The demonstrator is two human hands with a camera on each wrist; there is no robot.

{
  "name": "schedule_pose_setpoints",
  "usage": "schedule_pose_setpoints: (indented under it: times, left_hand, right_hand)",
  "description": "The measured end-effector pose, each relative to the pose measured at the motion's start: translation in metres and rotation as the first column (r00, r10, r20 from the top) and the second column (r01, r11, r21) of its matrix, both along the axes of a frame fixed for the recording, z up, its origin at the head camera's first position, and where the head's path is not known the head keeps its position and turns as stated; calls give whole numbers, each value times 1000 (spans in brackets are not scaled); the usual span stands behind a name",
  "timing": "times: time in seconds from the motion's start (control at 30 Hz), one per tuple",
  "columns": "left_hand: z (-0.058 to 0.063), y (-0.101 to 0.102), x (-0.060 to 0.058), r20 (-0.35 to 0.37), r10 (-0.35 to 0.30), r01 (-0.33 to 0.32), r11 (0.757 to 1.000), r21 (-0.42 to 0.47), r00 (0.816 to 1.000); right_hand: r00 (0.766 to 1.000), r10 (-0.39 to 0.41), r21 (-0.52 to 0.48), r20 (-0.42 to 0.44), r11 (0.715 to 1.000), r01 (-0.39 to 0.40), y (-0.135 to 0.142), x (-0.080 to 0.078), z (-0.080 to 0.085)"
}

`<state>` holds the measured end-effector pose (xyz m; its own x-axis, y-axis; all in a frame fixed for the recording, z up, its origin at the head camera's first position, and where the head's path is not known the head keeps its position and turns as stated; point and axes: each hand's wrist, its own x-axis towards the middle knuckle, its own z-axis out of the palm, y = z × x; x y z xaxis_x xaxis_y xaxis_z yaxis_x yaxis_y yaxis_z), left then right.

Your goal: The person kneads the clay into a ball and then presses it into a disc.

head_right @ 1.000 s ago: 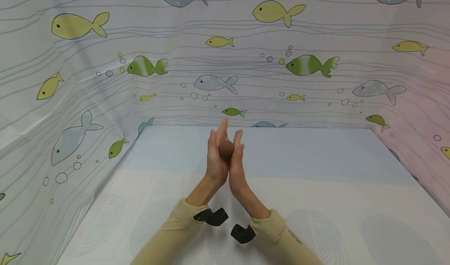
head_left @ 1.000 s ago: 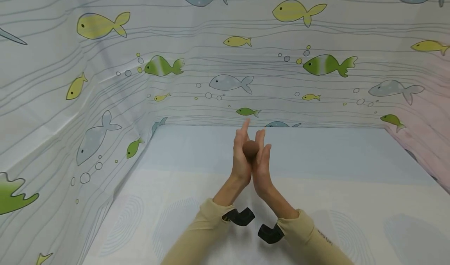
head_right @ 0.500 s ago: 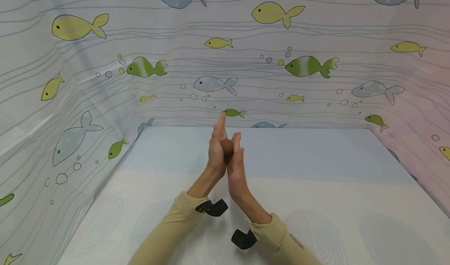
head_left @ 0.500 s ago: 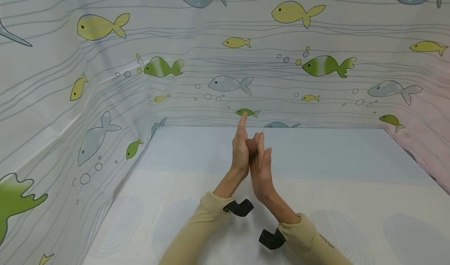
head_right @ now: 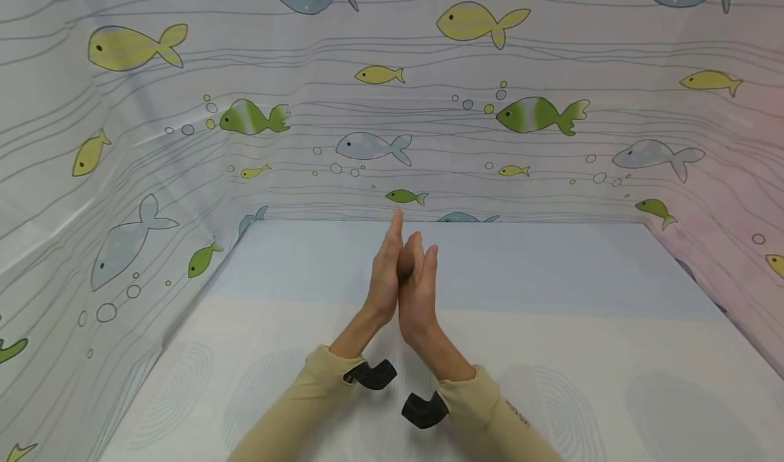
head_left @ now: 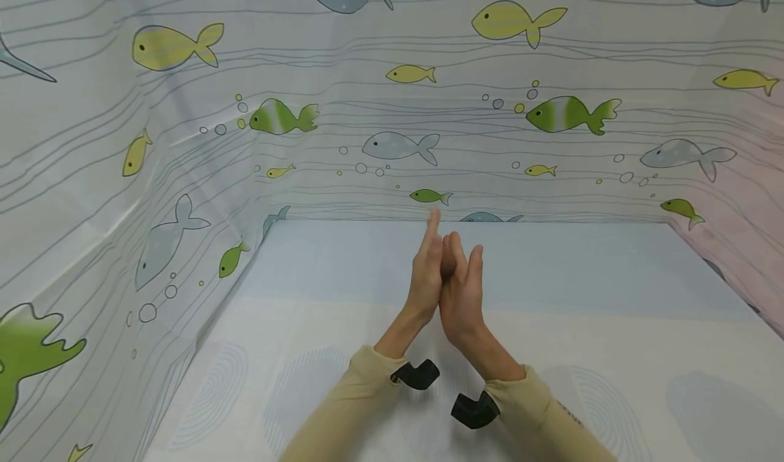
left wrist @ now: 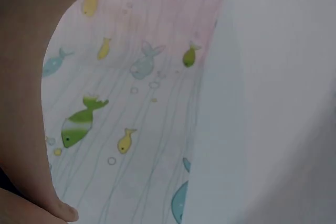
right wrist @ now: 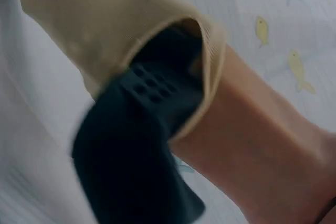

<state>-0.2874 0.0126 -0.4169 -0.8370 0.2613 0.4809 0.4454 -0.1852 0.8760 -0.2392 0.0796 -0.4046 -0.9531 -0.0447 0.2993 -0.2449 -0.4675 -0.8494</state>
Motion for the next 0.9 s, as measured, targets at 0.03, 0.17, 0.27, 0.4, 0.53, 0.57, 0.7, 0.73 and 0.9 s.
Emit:
schedule_pose_setpoints:
  times: [0.03, 0.17, 0.27, 0.4, 0.53, 0.57, 0.7, 0.73, 0.9]
  left_hand:
    - [-1, 0, 2, 0, -14, 14, 1000, 5, 1000]
    - [-7, -1, 12, -21, -90, 91, 993, 73, 996]
    - [-7, 1, 21, -30, -148, 151, 979, 140, 988]
    - [-2, 2, 32, -16, -226, 225, 956, 187, 974]
    - [8, 1, 41, 49, -289, 270, 934, 234, 956]
    - [10, 1, 42, 69, -299, 274, 929, 249, 952]
    - [19, -2, 43, 110, -308, 260, 912, 316, 945]
    - [21, -3, 42, 119, -305, 252, 909, 332, 945]
    - [27, -5, 33, 186, -270, 180, 902, 394, 945]
  right_hand:
    - [1000, -12, 1, 2, 1000, 12, 0, -2, 1]
    - [996, -88, 13, 3, 996, 88, 2, -10, 3]
    - [991, -130, 26, -1, 991, 130, 5, -17, 4]
    - [985, -173, 39, -22, 984, 174, 12, -26, 5]
    - [977, -200, 88, -69, 975, 205, 17, -31, 4]
    - [976, -199, 109, -91, 972, 209, 18, -31, 2]
    - [953, -197, 215, -229, 945, 247, 16, -29, -2]
    - [943, -190, 231, -274, 939, 256, 15, -29, -4]
    - [889, -160, 298, -430, 904, 307, 5, -23, -8]
